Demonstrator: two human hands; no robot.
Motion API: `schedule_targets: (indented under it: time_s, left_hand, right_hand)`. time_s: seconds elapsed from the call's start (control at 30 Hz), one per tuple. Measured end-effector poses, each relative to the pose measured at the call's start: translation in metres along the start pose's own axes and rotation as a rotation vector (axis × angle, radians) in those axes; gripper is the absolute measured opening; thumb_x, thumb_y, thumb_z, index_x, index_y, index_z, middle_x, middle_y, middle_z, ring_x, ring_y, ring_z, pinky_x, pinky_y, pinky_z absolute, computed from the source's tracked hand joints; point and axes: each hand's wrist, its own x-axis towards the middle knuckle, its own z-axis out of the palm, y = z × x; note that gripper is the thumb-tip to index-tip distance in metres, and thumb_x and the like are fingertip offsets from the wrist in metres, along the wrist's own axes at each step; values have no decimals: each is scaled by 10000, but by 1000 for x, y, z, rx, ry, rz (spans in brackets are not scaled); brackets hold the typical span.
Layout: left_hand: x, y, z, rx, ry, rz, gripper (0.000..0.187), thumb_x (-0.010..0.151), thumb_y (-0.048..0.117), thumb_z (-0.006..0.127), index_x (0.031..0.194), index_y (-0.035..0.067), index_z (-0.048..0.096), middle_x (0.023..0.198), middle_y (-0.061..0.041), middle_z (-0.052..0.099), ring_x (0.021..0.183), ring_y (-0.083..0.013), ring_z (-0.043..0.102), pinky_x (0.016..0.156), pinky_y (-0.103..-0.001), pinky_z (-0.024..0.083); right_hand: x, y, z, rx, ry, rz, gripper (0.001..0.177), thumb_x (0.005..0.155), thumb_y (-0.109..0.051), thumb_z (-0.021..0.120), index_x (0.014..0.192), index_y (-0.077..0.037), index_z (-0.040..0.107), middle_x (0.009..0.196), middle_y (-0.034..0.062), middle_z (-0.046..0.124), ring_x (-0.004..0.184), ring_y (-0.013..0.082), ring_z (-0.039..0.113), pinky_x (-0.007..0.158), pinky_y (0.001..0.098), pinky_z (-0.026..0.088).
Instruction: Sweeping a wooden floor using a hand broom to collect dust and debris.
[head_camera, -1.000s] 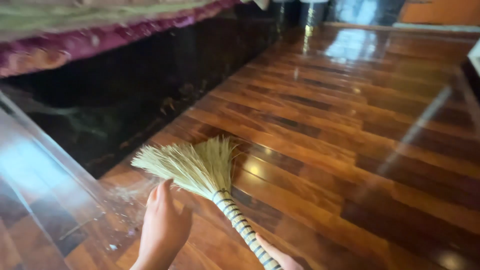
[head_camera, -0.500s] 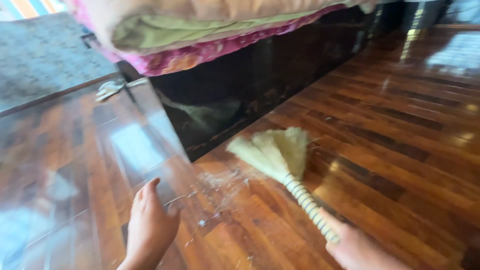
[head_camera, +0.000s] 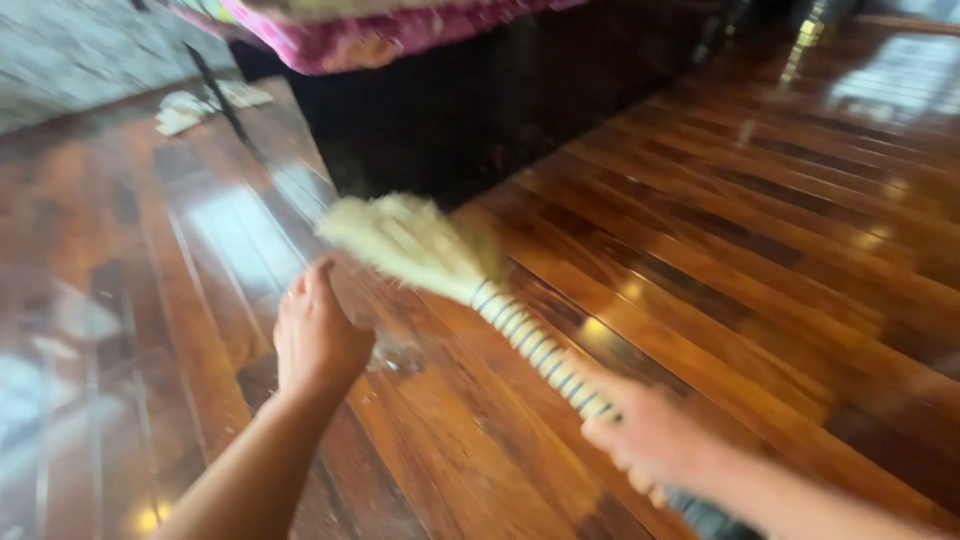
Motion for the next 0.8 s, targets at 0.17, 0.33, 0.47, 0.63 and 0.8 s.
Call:
schedule_targets:
  time_s: [0.17, 0.33, 0.47, 0.63, 0.8]
  left_hand:
    - [-6, 8, 11, 1, 26, 182, 731, 788, 33, 577, 1501, 64, 420, 1476, -200, 482, 1416, -382, 390, 1180, -551, 284]
    - [-15, 11, -2, 78, -33, 259, 741, 822, 83, 605, 1535, 61, 400, 1590, -204, 411, 1511, -373, 309, 1227, -559, 233]
    - [-30, 22, -17, 8, -175, 10, 743, 898, 5, 652, 1579, 90, 365, 1582, -173, 426, 1110, -333, 586, 981, -501, 536]
    - [-23, 3, -16, -109, -156, -261, 697, 914, 85, 632, 1573, 95, 404, 1575, -171, 433, 1005, -350, 635, 840, -513, 557]
    - [-21, 2, -20, -122, -103, -281, 701, 892, 134, 634, 1562, 95, 433, 1543, -148, 500, 1327, -383, 510, 1025, -536, 478]
  right_hand:
    - [-15, 91, -54, 13, 220, 211, 826, 1046, -142, 553, 1633, -581, 173, 797, 124, 685, 435, 157, 464, 354, 252, 428]
    - [-35, 177, -60, 222, 312, 383, 780, 1047, -120, 592, 1616, -538, 262, 648, 168, 562, 480, 247, 510, 398, 382, 521]
    - [-36, 209, -20, 141, 255, 415, 823, 1036, -143, 597, 1591, -631, 238, 675, 110, 610, 447, 190, 475, 387, 288, 393]
    - [-33, 185, 42, -101, 59, 325, 818, 1001, -285, 550, 1610, -641, 136, 638, -56, 545, 477, 78, 440, 464, 218, 405]
    - [-10, 135, 97, 300, -141, 86, 814, 912, -227, 533, 1582, -652, 349, 792, -76, 544, 691, 44, 598, 769, 169, 469]
